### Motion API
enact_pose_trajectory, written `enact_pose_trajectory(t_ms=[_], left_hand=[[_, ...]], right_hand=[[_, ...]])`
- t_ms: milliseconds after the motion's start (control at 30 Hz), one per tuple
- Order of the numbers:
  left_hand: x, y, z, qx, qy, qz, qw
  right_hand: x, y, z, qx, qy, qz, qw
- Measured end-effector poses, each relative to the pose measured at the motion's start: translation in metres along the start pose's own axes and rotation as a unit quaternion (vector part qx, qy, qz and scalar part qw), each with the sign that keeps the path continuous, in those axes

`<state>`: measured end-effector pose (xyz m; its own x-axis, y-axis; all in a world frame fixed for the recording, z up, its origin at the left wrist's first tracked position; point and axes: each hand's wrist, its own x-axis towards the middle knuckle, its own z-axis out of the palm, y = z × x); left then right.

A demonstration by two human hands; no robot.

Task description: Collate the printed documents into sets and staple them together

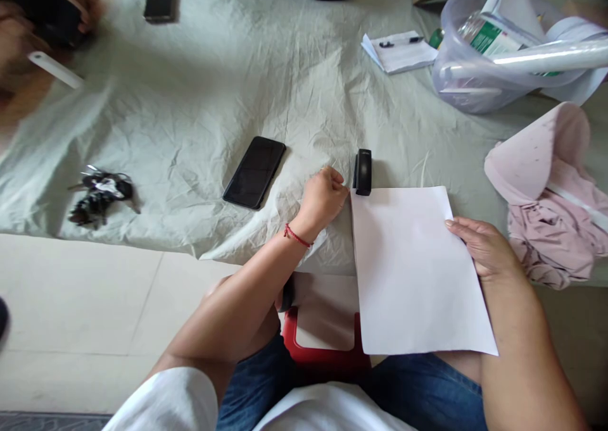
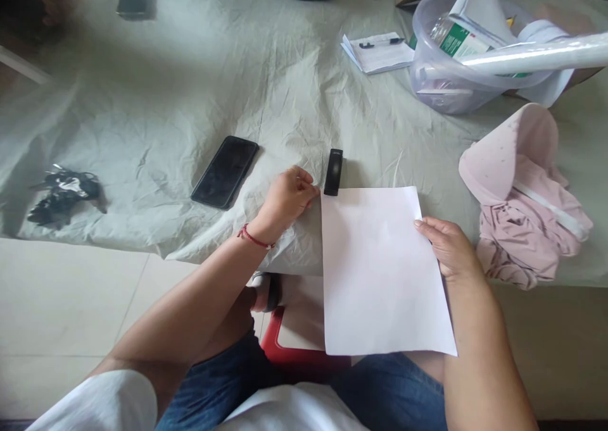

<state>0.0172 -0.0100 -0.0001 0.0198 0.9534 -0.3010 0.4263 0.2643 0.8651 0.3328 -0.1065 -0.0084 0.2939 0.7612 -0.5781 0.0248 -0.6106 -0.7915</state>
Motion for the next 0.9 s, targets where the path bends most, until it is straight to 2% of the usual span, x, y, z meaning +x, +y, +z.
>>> enact_pose_trajectory(t_ms=[67, 133, 200, 267, 333, 400, 500, 667, 900], left_hand=[[0.001, 0.000, -0.004, 0.052, 0.041, 0.092, 0.994], [0.002, -0.001, -0.008, 0.098, 0.046, 0.212, 0.971], [0.004, -0.003, -0.009, 0.133, 0.004, 0.311, 0.941], [0.006, -0.005, -0.008, 0.170, -0.056, 0.346, 0.921], [0.007, -0.008, -0.006, 0.196, -0.096, 0.332, 0.918], [0.008, -0.009, -0.005, 0.200, -0.105, 0.318, 0.921], [0.009, -0.008, -0.003, 0.158, -0.094, 0.309, 0.933], [0.011, -0.007, -0.001, 0.080, -0.092, 0.259, 0.958], [0.008, -0.006, 0.006, 0.080, -0.072, 0.218, 0.970]], right_hand=[[0.001, 0.000, 0.000, 0.003, 0.001, 0.006, 1.000], [0.001, 0.001, 0.001, 0.004, -0.001, 0.000, 1.000], [0.001, 0.001, 0.002, 0.000, -0.006, -0.009, 1.000], [0.001, 0.002, 0.002, -0.002, -0.009, -0.011, 1.000], [0.001, 0.002, 0.002, -0.001, -0.007, -0.004, 1.000], [0.001, 0.002, 0.001, 0.001, -0.002, 0.002, 1.000], [0.000, 0.001, 0.002, 0.003, 0.008, 0.002, 1.000], [0.001, 0.002, 0.003, 0.001, 0.011, -0.006, 1.000], [0.001, 0.006, 0.003, -0.008, 0.011, -0.013, 1.000]])
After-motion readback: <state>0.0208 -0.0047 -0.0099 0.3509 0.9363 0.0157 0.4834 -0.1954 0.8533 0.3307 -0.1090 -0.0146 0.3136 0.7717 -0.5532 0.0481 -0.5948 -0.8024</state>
